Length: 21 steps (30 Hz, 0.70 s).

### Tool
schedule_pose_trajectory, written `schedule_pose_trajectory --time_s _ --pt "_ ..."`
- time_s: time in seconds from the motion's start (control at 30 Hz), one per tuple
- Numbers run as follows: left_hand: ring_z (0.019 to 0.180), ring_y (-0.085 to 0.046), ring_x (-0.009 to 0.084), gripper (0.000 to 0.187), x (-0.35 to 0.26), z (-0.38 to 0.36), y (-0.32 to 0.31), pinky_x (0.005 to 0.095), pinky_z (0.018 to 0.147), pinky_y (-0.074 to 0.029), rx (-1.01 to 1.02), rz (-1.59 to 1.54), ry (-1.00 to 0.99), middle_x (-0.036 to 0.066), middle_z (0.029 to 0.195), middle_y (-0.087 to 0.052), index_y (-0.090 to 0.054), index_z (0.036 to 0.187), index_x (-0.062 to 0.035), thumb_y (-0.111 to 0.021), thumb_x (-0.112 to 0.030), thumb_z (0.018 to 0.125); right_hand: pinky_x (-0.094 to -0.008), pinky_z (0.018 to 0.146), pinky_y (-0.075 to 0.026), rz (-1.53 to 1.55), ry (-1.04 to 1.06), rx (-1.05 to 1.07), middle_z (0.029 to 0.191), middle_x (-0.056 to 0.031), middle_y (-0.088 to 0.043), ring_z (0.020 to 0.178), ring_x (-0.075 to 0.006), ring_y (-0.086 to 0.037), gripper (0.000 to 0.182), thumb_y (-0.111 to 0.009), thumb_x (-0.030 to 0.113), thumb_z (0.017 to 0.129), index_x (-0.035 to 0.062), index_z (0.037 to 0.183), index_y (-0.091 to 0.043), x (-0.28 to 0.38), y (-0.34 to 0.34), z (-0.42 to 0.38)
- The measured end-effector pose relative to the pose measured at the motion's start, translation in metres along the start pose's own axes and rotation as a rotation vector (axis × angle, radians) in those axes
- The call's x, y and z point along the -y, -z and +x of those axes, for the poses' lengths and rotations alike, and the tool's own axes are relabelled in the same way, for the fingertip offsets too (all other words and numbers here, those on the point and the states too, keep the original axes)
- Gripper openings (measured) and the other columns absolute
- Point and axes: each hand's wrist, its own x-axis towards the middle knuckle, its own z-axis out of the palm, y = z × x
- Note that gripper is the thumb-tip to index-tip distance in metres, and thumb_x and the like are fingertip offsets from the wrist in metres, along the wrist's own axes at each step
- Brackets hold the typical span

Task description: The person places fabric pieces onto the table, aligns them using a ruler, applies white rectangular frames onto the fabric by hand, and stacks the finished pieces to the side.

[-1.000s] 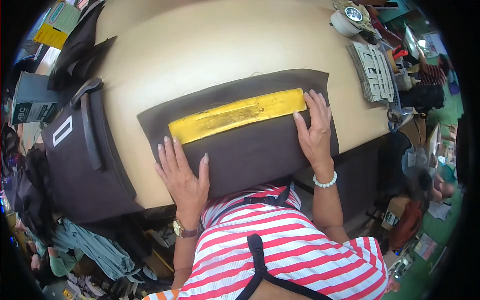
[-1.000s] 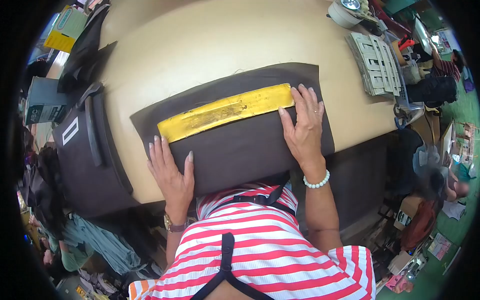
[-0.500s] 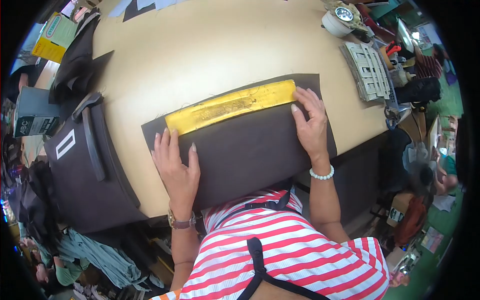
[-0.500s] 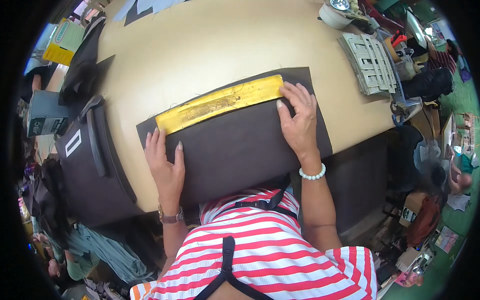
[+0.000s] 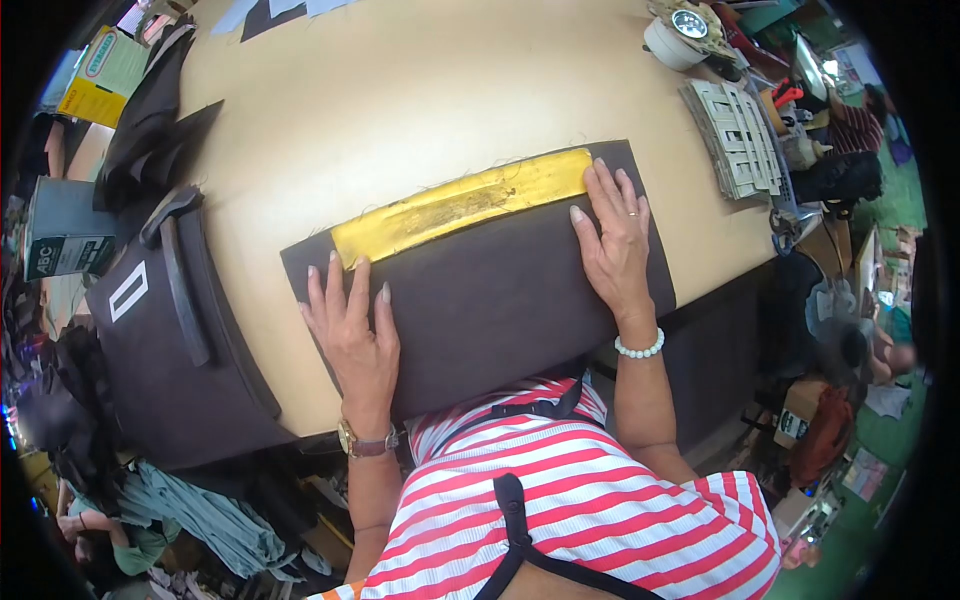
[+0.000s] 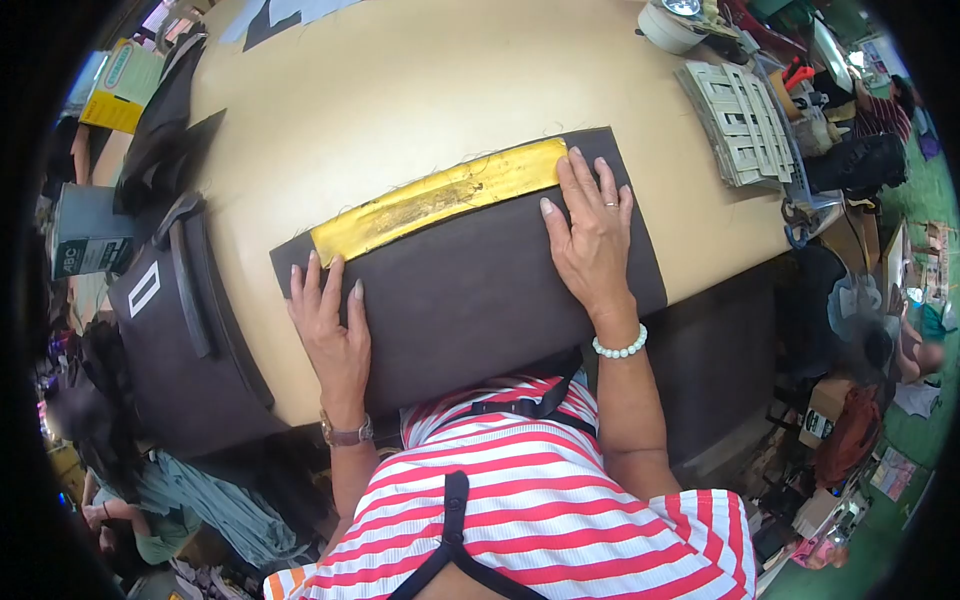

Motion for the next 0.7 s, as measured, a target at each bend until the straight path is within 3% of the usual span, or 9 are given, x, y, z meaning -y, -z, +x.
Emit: schedule_pose_trajectory --time_s 0.33,0.47,0.63,0.7 --pt "0.135 -0.030 0.0382 0.039 -0.0007 0.0002 -0.0010 0.0558 0.109 -0.020 -0.004 -0.007 0.007 0.014 0.140 -0.045 -0.055 0.129 -0.0121 -0.059 -0.016 0.090 -0.0547 0.110 -0.018 -0.054 -0.007 0.044 0.146 -0.0105 -0.039 0.135 -0.0352 -0.030 0.053 -0.051 0.030 0.093 0.0055 0.139 -0.042 0.0011 -0.0008 -0.0001" --pt "0.134 -0.032 0.0404 0.039 0.0006 0.0004 -0.0011 0.0609 0.106 -0.021 -0.016 -0.022 -0.012 0.015 0.139 -0.045 -0.055 0.128 -0.0109 -0.059 -0.016 0.089 -0.0548 0.110 -0.019 -0.062 -0.004 0.043 0.146 -0.0111 -0.039 0.136 -0.0350 -0.030 0.055 -0.053 0.030 0.092 0.0054 0.139 -0.041 0.0009 -0.0017 -0.0004" --pt "0.133 -0.032 0.0404 0.040 0.0013 0.0008 -0.0022 0.0606 0.106 -0.022 -0.034 -0.028 -0.002 0.016 0.137 -0.046 -0.055 0.127 -0.0091 -0.059 -0.019 0.089 -0.0525 0.109 -0.022 -0.004 0.005 -0.001 0.142 -0.0125 -0.044 0.134 -0.0345 -0.034 0.049 -0.057 0.026 0.090 0.0052 0.134 -0.049 -0.0012 0.0013 0.0001" --pt "0.133 -0.033 0.0385 0.040 0.0010 0.0007 -0.0004 0.0559 0.108 -0.021 -0.021 -0.002 0.009 0.015 0.139 -0.046 -0.055 0.128 -0.0094 -0.059 -0.018 0.089 -0.0508 0.110 -0.023 0.011 0.019 -0.029 0.139 -0.0125 -0.048 0.133 -0.0340 -0.037 0.044 -0.058 0.024 0.089 0.0055 0.129 -0.054 -0.0003 0.0011 0.0004"
